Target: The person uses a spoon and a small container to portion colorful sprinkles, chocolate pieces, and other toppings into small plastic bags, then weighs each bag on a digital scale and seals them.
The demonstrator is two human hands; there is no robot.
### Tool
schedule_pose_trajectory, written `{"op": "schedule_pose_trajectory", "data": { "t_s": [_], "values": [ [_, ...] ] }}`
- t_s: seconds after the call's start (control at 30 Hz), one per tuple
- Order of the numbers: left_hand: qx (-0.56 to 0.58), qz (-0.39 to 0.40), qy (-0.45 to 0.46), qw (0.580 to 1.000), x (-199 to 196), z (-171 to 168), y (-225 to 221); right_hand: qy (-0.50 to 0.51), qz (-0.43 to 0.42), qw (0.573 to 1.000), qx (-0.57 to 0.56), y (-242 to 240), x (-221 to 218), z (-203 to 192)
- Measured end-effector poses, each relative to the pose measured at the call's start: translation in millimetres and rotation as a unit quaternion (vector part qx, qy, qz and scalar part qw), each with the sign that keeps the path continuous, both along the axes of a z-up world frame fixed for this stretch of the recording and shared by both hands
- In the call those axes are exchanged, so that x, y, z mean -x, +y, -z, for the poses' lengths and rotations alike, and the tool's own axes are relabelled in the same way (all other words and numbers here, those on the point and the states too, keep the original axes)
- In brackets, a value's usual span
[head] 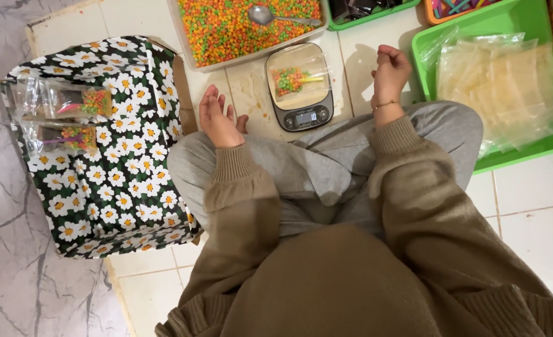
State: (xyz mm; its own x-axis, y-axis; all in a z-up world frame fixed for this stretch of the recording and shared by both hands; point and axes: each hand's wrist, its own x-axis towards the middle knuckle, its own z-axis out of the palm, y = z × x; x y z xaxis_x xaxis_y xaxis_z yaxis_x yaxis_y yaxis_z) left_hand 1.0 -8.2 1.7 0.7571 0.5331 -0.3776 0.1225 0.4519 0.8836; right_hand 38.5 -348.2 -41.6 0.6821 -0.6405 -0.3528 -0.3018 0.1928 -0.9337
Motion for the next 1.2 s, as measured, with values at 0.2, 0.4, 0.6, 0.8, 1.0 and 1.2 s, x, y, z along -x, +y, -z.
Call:
{"op": "schedule_pose_trajectory", "data": {
  "t_s": [0.2, 0.4, 0.6, 0.8, 1.0, 1.2],
  "values": [
    [-0.024, 0.009, 0.010, 1.000, -2, 2, 1, 0.063, -0.111, 0.991, -0.033, 5, 0, 4],
    [-0.025, 0.021, 0.023, 0.999, 0, -9, -4, -0.036, -0.277, 0.954, 0.109, 16, 0, 45],
    [-0.050, -0.006, 0.044, 0.998, -4, -7, -16, 0.059, -0.301, 0.937, 0.165, 23, -6, 85],
    [-0.115, 0.078, 0.095, 0.986, -4, 0, -17, 0.020, -0.307, 0.942, 0.137, 33, -6, 72],
    [-0.455, 0.343, -0.075, 0.818, -3, -18, -69, -0.162, -0.339, 0.927, 0.018, 55, 9, -28],
    [-0.592, 0.450, -0.163, 0.649, -51, -39, -123, -0.216, -0.327, 0.893, 0.221, 53, 14, -125]
  ]
}}
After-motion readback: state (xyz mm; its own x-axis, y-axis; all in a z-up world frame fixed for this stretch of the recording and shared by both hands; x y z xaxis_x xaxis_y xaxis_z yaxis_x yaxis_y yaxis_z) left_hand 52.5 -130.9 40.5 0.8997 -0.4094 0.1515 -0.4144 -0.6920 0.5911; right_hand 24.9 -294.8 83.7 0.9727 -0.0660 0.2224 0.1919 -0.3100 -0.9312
